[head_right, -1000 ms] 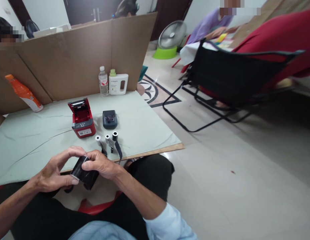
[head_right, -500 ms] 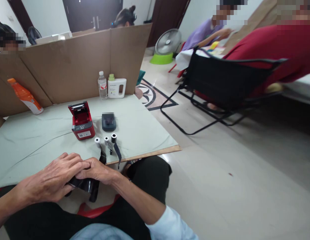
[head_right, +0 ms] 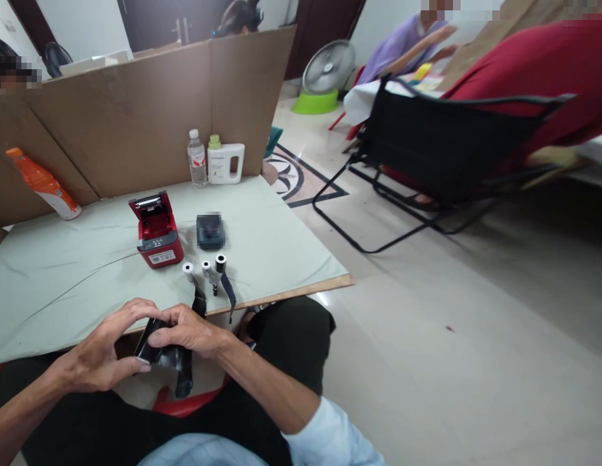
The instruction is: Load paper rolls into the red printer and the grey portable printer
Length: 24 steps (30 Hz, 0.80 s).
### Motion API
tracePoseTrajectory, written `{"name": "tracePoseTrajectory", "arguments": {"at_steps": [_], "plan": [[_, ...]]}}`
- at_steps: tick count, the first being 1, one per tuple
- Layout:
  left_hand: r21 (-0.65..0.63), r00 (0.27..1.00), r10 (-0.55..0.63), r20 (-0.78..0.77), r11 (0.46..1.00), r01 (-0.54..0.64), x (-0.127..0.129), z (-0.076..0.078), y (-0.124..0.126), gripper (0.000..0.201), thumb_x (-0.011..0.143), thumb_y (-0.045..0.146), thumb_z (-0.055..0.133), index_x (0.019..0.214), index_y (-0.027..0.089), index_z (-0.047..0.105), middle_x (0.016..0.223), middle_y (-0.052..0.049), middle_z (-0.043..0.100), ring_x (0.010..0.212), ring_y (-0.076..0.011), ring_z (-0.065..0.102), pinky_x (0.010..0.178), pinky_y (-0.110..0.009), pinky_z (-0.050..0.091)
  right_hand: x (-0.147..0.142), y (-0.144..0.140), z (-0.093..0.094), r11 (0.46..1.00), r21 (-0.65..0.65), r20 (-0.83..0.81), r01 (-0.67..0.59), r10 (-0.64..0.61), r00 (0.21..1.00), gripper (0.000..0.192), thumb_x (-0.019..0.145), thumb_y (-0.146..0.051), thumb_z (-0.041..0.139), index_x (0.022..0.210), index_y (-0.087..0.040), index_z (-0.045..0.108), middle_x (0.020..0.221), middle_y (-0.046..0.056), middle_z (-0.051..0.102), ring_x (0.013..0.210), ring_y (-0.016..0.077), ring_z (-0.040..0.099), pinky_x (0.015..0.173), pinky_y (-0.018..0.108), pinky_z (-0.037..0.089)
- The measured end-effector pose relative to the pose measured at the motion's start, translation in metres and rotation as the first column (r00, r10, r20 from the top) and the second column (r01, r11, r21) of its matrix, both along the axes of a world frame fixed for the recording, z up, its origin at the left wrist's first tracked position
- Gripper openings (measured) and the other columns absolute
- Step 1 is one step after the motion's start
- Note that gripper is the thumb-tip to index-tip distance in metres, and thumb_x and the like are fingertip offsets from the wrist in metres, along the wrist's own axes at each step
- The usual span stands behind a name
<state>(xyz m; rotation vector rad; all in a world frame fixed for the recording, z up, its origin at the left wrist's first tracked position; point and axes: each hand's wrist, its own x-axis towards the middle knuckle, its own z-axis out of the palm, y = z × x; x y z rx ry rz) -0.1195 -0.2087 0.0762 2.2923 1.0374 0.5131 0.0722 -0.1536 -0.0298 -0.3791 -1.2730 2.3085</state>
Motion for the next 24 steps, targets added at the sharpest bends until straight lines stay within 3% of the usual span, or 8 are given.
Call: {"name": "tracePoseTrajectory", "arguments": {"at_steps": [2, 4, 8, 10, 15, 21, 24], "plan": [[-0.037, 1.0, 0.011, -0.01, 0.999, -0.011, -0.001, -0.002, -0.001, 0.065, 0.076, 0.012, 0.07, 0.136, 0.026, 0.05, 0.128, -0.009, 0.064, 0.118, -0.0278, 0.061, 0.101, -0.042, 0.051, -0.002, -0.001, -0.002, 0.999, -0.032, 0.04, -0.032, 0.033, 0.999, 0.045, 0.067, -0.049, 0.093, 0.086, -0.012, 0.078, 0.074, -0.001, 0.066, 0.066, 0.011, 0.058, 0.065, 0.023, 0.046], [-0.021, 0.988, -0.019, -0.153, 1.0, 0.016, 0.004, 0.002, -0.003, 0.067, 0.073, 0.007, 0.067, 0.135, 0.025, 0.051, 0.123, -0.009, 0.065, 0.116, -0.0288, 0.061, 0.099, -0.044, 0.052, -0.004, -0.002, -0.003, 0.999, -0.023, 0.07, -0.036, 0.038, 0.997, 0.044, 0.065, -0.048, 0.094, 0.084, -0.012, 0.077, 0.074, -0.001, 0.067, 0.067, 0.0112, 0.058, 0.065, 0.024, 0.047], [0.101, 0.896, -0.034, -0.443, 0.991, 0.088, 0.018, 0.012, -0.006, 0.068, 0.066, -0.001, 0.057, 0.131, 0.02, 0.052, 0.114, -0.012, 0.066, 0.109, -0.0329, 0.06, 0.094, -0.051, 0.051, -0.005, 0.0, -0.001, 0.996, 0.08, 0.097, 0.043, -0.051, 0.994, 0.042, 0.064, -0.048, 0.094, 0.076, -0.013, 0.074, 0.074, -0.001, 0.067, 0.069, 0.0124, 0.056, 0.065, 0.024, 0.046], [0.111, 0.913, -0.054, -0.404, 0.988, 0.108, 0.019, 0.012, -0.006, 0.068, 0.069, 0.001, 0.057, 0.133, 0.02, 0.05, 0.115, -0.012, 0.065, 0.11, -0.0329, 0.06, 0.095, -0.051, 0.051, -0.003, 0.002, 0.001, 0.994, 0.106, 0.104, 0.035, -0.046, 0.993, 0.042, 0.065, -0.05, 0.093, 0.077, -0.013, 0.075, 0.074, -0.001, 0.067, 0.07, 0.0131, 0.057, 0.065, 0.024, 0.047], [0.085, 0.994, -0.038, -0.104, 0.995, 0.047, 0.007, 0.005, -0.004, 0.07, 0.074, 0.007, 0.062, 0.139, 0.024, 0.046, 0.123, -0.011, 0.063, 0.117, -0.0305, 0.06, 0.103, -0.049, 0.05, 0.0, 0.001, 0.003, 0.995, 0.094, 0.045, 0.025, -0.03, 0.999, 0.047, 0.069, -0.053, 0.091, 0.091, -0.013, 0.078, 0.081, 0.0, 0.068, 0.078, 0.0143, 0.06, 0.072, 0.026, 0.05], [-0.008, 0.998, 0.025, 0.062, 1.0, -0.024, -0.005, -0.007, -0.006, 0.058, 0.079, 0.016, 0.07, 0.134, 0.022, 0.052, 0.125, -0.012, 0.064, 0.118, -0.0305, 0.062, 0.102, -0.047, 0.054, -0.006, -0.006, -0.003, 0.999, 0.021, 0.006, 0.05, -0.05, 0.999, 0.044, 0.069, -0.049, 0.092, 0.085, -0.012, 0.074, 0.074, -0.003, 0.061, 0.068, 0.0097, 0.054, 0.064, 0.021, 0.044], [-0.007, 0.994, 0.075, 0.085, 0.997, -0.075, -0.009, -0.016, -0.008, 0.063, 0.081, 0.015, 0.072, 0.139, 0.024, 0.051, 0.129, -0.011, 0.066, 0.12, -0.0292, 0.065, 0.103, -0.047, 0.056, -0.008, -0.006, -0.003, 0.999, -0.021, 0.028, 0.029, -0.029, 0.999, 0.043, 0.071, -0.049, 0.091, 0.085, -0.012, 0.073, 0.073, -0.002, 0.063, 0.064, 0.0094, 0.054, 0.061, 0.021, 0.043]]}}
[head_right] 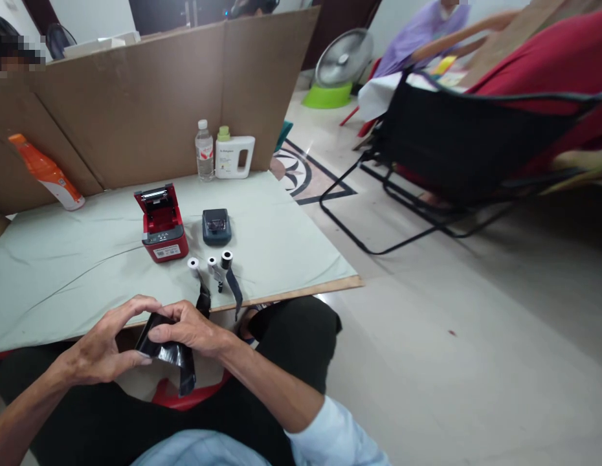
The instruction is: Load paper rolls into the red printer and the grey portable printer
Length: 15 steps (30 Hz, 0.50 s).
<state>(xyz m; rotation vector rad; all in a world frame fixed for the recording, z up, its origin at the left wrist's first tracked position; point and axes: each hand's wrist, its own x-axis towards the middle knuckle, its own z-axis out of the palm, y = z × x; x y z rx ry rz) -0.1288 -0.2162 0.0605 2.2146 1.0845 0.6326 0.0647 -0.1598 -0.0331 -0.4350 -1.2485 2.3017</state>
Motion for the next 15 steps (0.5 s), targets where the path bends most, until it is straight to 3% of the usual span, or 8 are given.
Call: {"name": "tracePoseTrajectory", "arguments": {"at_steps": [3, 7, 11, 15], "plan": [[0.183, 0.995, 0.093, -0.028, 0.979, -0.087, -0.003, -0.01, -0.004, 0.055, 0.088, 0.012, 0.068, 0.14, 0.025, 0.054, 0.136, -0.013, 0.065, 0.125, -0.028, 0.065, 0.104, -0.045, 0.058, -0.002, 0.004, 0.006, 0.995, -0.032, 0.031, 0.097, -0.096, 0.995, 0.047, 0.068, -0.054, 0.091, 0.083, -0.013, 0.073, 0.071, -0.001, 0.063, 0.061, 0.0098, 0.054, 0.058, 0.022, 0.041], [0.443, 0.962, 0.27, -0.028, 0.867, -0.231, -0.002, -0.019, -0.004, 0.042, 0.095, 0.01, 0.063, 0.134, 0.027, 0.062, 0.123, -0.011, 0.07, 0.111, -0.0232, 0.071, 0.093, -0.037, 0.063, -0.011, 0.013, 0.018, 0.967, -0.013, 0.056, 0.256, -0.255, 0.965, 0.049, 0.069, -0.058, 0.089, 0.079, -0.013, 0.072, 0.066, -0.002, 0.06, 0.058, 0.0091, 0.048, 0.054, 0.022, 0.036], [0.551, 0.94, 0.336, -0.06, 0.796, -0.249, 0.0, -0.019, 0.008, 0.042, 0.097, 0.008, 0.059, 0.136, 0.025, 0.062, 0.117, -0.011, 0.071, 0.107, -0.0224, 0.071, 0.093, -0.036, 0.063, -0.023, 0.025, 0.027, 0.929, 0.026, 0.049, 0.369, -0.37, 0.928, 0.05, 0.069, -0.06, 0.088, 0.078, -0.013, 0.072, 0.065, -0.002, 0.059, 0.059, 0.0092, 0.046, 0.055, 0.023, 0.035], [0.587, 0.933, 0.356, -0.061, 0.769, -0.255, -0.009, -0.012, 0.035, 0.038, 0.099, 0.008, 0.053, 0.133, 0.022, 0.065, 0.118, -0.011, 0.072, 0.108, -0.0217, 0.072, 0.094, -0.036, 0.063, -0.033, 0.041, 0.032, 0.91, 0.028, 0.013, 0.413, -0.413, 0.91, 0.051, 0.071, -0.058, 0.087, 0.091, -0.013, 0.076, 0.076, 0.0, 0.067, 0.066, 0.0121, 0.055, 0.062, 0.025, 0.044]]}}
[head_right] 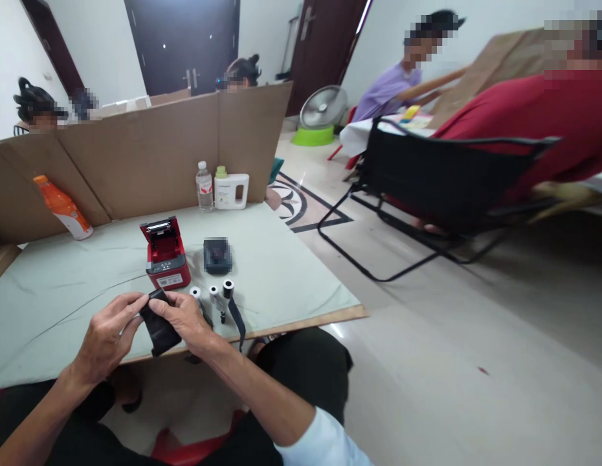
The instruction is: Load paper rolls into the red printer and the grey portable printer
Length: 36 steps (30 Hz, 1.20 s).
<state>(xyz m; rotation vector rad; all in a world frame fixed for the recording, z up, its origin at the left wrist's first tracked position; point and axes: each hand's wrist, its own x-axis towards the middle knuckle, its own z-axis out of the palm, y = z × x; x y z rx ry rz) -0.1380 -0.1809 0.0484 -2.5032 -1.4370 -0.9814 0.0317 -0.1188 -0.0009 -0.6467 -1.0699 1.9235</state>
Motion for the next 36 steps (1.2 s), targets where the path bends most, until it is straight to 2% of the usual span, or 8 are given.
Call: {"name": "tracePoseTrajectory", "arguments": {"at_steps": [5, 9, 11, 15, 17, 24, 31, 36], "plan": [[-0.05, 0.997, 0.033, 0.066, 0.998, -0.03, -0.027, 0.006, 0.06, 0.032, 0.097, 0.014, 0.055, 0.124, 0.019, 0.071, 0.122, -0.011, 0.075, 0.109, -0.0236, 0.073, 0.099, -0.041, 0.061, -0.007, 0.018, 0.003, 0.998, 0.048, -0.103, 0.029, -0.024, 0.994, 0.064, 0.071, -0.046, 0.09, 0.125, -0.018, 0.071, 0.095, 0.003, 0.076, 0.084, 0.0174, 0.068, 0.079, 0.03, 0.054], [-0.17, 0.989, 0.088, 0.116, 0.983, -0.067, -0.046, -0.001, 0.122, 0.034, 0.089, 0.015, 0.057, 0.117, 0.018, 0.074, 0.122, -0.011, 0.077, 0.101, -0.0238, 0.075, 0.091, -0.039, 0.063, -0.008, 0.034, -0.004, 0.991, 0.023, -0.065, 0.131, -0.129, 0.99, 0.089, 0.069, -0.037, 0.088, 0.149, -0.02, 0.052, 0.096, 0.004, 0.077, 0.075, 0.0182, 0.071, 0.067, 0.029, 0.056], [-0.223, 0.984, 0.136, 0.112, 0.969, -0.108, -0.051, -0.007, 0.151, 0.034, 0.084, 0.015, 0.058, 0.114, 0.017, 0.076, 0.118, -0.012, 0.078, 0.101, -0.0254, 0.074, 0.091, -0.04, 0.062, -0.008, 0.043, -0.007, 0.986, 0.03, -0.02, 0.167, -0.166, 0.986, 0.083, 0.071, -0.035, 0.084, 0.146, -0.018, 0.055, 0.091, 0.004, 0.077, 0.063, 0.0154, 0.069, 0.059, 0.027, 0.053], [-0.326, 0.98, 0.199, 0.012, 0.927, -0.185, -0.052, -0.016, 0.19, 0.039, 0.075, 0.012, 0.06, 0.108, 0.02, 0.079, 0.112, -0.008, 0.08, 0.102, -0.0254, 0.072, 0.098, -0.039, 0.058, -0.011, 0.06, -0.011, 0.979, 0.069, 0.036, 0.191, -0.194, 0.98, 0.044, 0.072, -0.035, 0.08, 0.11, -0.015, 0.074, 0.072, 0.002, 0.073, 0.055, 0.0143, 0.068, 0.055, 0.026, 0.053], [-0.347, 0.976, 0.216, -0.029, 0.913, -0.213, -0.05, -0.02, 0.2, 0.042, 0.071, 0.011, 0.059, 0.106, 0.021, 0.08, 0.108, -0.007, 0.08, 0.102, -0.0249, 0.071, 0.097, -0.037, 0.057, -0.013, 0.067, -0.012, 0.98, 0.073, 0.051, 0.188, -0.192, 0.98, 0.036, 0.072, -0.035, 0.079, 0.101, -0.015, 0.075, 0.067, 0.001, 0.071, 0.056, 0.0151, 0.069, 0.055, 0.026, 0.053], [-0.428, 0.975, 0.217, -0.044, 0.878, -0.214, -0.049, -0.032, 0.214, 0.043, 0.066, 0.012, 0.058, 0.101, 0.017, 0.082, 0.083, -0.004, 0.077, 0.076, -0.0197, 0.067, 0.076, -0.029, 0.055, -0.018, 0.078, -0.016, 0.981, 0.037, 0.071, 0.191, -0.193, 0.979, 0.031, 0.071, -0.031, 0.077, 0.098, -0.015, 0.074, 0.064, -0.001, 0.072, 0.055, 0.0141, 0.07, 0.054, 0.023, 0.053], [-0.475, 0.972, 0.226, 0.063, 0.863, -0.17, -0.052, -0.03, 0.217, 0.041, 0.059, 0.01, 0.062, 0.095, 0.019, 0.081, 0.091, -0.003, 0.08, 0.087, -0.0227, 0.071, 0.086, -0.031, 0.057, -0.019, 0.085, -0.021, 0.985, 0.034, 0.091, 0.17, -0.173, 0.981, 0.031, 0.072, -0.03, 0.076, 0.099, -0.015, 0.074, 0.062, 0.0, 0.072, 0.055, 0.015, 0.07, 0.055, 0.024, 0.053], [-0.398, 0.905, 0.366, 0.216, 0.88, -0.26, -0.067, -0.028, 0.216, 0.03, 0.067, 0.013, 0.062, 0.093, 0.018, 0.076, 0.101, -0.006, 0.077, 0.101, -0.0256, 0.069, 0.101, -0.039, 0.054, -0.019, 0.086, -0.027, 0.99, 0.054, 0.093, 0.134, -0.139, 0.986, 0.032, 0.072, -0.033, 0.077, 0.099, -0.016, 0.074, 0.06, -0.001, 0.071, 0.056, 0.0149, 0.07, 0.055, 0.024, 0.052]]}}
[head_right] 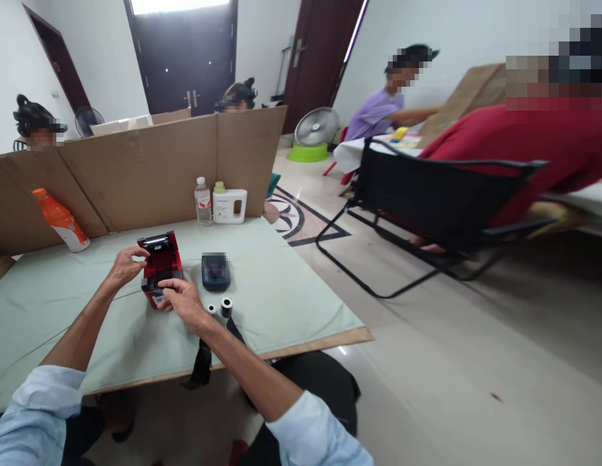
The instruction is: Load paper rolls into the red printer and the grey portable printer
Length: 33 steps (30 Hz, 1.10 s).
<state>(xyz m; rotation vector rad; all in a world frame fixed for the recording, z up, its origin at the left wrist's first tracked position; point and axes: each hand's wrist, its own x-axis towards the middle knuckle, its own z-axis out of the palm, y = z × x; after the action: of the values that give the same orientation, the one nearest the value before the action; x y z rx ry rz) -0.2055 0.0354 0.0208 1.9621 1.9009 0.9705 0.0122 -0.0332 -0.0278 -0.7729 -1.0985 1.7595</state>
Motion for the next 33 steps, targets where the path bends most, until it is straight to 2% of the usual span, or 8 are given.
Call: {"name": "tracePoseTrajectory", "arguments": {"at_steps": [5, 9, 13, 18, 22, 26, 29, 33], "plan": [[0.08, 0.974, 0.139, 0.18, 0.985, -0.155, -0.006, -0.005, 0.015, 0.043, 0.07, 0.015, 0.064, 0.113, 0.016, 0.063, 0.121, -0.013, 0.07, 0.106, -0.0262, 0.068, 0.091, -0.04, 0.058, -0.003, -0.001, 0.001, 0.999, 0.002, 0.02, -0.049, 0.049, 0.999, 0.029, 0.073, -0.029, 0.076, 0.099, -0.016, 0.075, 0.062, 0.0, 0.073, 0.058, 0.0145, 0.071, 0.055, 0.023, 0.052], [0.083, 0.945, 0.089, 0.316, 0.989, -0.121, -0.004, -0.01, 0.026, 0.056, 0.071, 0.015, 0.062, 0.127, 0.015, 0.053, 0.128, -0.016, 0.068, 0.101, -0.0224, 0.072, 0.082, -0.034, 0.06, -0.004, 0.002, 0.003, 0.997, 0.0, 0.048, -0.078, 0.078, 0.996, 0.024, 0.075, -0.025, 0.074, 0.097, -0.016, 0.075, 0.059, 0.0, 0.071, 0.056, 0.0141, 0.07, 0.054, 0.022, 0.051], [0.112, 0.939, 0.001, 0.344, 0.993, -0.042, -0.009, -0.013, 0.018, 0.059, 0.071, 0.018, 0.064, 0.129, 0.016, 0.057, 0.128, -0.013, 0.069, 0.103, -0.0227, 0.071, 0.085, -0.034, 0.059, -0.004, 0.005, 0.001, 0.997, 0.002, 0.067, -0.081, 0.081, 0.995, 0.023, 0.077, -0.024, 0.074, 0.098, -0.015, 0.074, 0.059, 0.001, 0.071, 0.058, 0.015, 0.07, 0.054, 0.022, 0.051], [0.141, 0.97, -0.122, 0.213, 0.986, 0.093, -0.015, -0.017, -0.015, 0.057, 0.078, 0.028, 0.065, 0.135, 0.019, 0.061, 0.135, -0.013, 0.065, 0.113, -0.0261, 0.067, 0.08, -0.034, 0.059, -0.001, 0.0, -0.002, 0.997, 0.001, 0.076, -0.082, 0.081, 0.994, 0.023, 0.078, -0.022, 0.07, 0.1, -0.015, 0.074, 0.062, 0.0, 0.072, 0.058, 0.0141, 0.07, 0.056, 0.022, 0.052], [0.113, 0.972, -0.225, 0.062, 0.97, 0.217, -0.018, -0.017, -0.043, 0.054, 0.082, 0.035, 0.067, 0.135, 0.024, 0.063, 0.143, -0.011, 0.06, 0.121, -0.027, 0.064, 0.085, -0.038, 0.061, 0.002, -0.003, -0.002, 0.996, 0.005, 0.092, -0.09, 0.089, 0.992, 0.024, 0.078, -0.023, 0.071, 0.1, -0.016, 0.074, 0.062, 0.0, 0.073, 0.058, 0.0136, 0.07, 0.058, 0.023, 0.053], [0.056, 0.947, -0.311, -0.081, 0.947, 0.316, -0.023, -0.022, -0.062, 0.061, 0.082, 0.044, 0.073, 0.139, 0.026, 0.06, 0.152, -0.013, 0.053, 0.135, -0.0317, 0.057, 0.092, -0.043, 0.061, 0.003, -0.003, -0.005, 0.995, 0.023, 0.081, -0.098, 0.096, 0.992, 0.025, 0.077, -0.028, 0.074, 0.101, -0.017, 0.073, 0.065, 0.0, 0.073, 0.06, 0.0145, 0.071, 0.059, 0.025, 0.054], [0.056, 0.928, -0.329, -0.174, 0.938, 0.343, -0.023, -0.031, -0.07, 0.065, 0.08, 0.046, 0.078, 0.138, 0.024, 0.061, 0.154, -0.014, 0.052, 0.139, -0.0335, 0.054, 0.106, -0.05, 0.055, 0.002, -0.004, -0.008, 0.993, 0.034, 0.071, -0.11, 0.107, 0.992, 0.029, 0.076, -0.031, 0.077, 0.102, -0.018, 0.073, 0.069, 0.0, 0.074, 0.06, 0.0146, 0.071, 0.06, 0.025, 0.054], [0.116, 0.926, -0.257, -0.275, 0.948, 0.298, -0.016, -0.042, -0.074, 0.063, 0.08, 0.037, 0.077, 0.139, 0.023, 0.061, 0.153, -0.013, 0.054, 0.141, -0.0327, 0.053, 0.118, -0.052, 0.046, 0.004, -0.005, -0.008, 0.992, 0.048, 0.075, -0.119, 0.115, 0.99, 0.032, 0.075, -0.033, 0.078, 0.104, -0.018, 0.074, 0.07, 0.0, 0.074, 0.061, 0.0142, 0.07, 0.061, 0.026, 0.055]]}}
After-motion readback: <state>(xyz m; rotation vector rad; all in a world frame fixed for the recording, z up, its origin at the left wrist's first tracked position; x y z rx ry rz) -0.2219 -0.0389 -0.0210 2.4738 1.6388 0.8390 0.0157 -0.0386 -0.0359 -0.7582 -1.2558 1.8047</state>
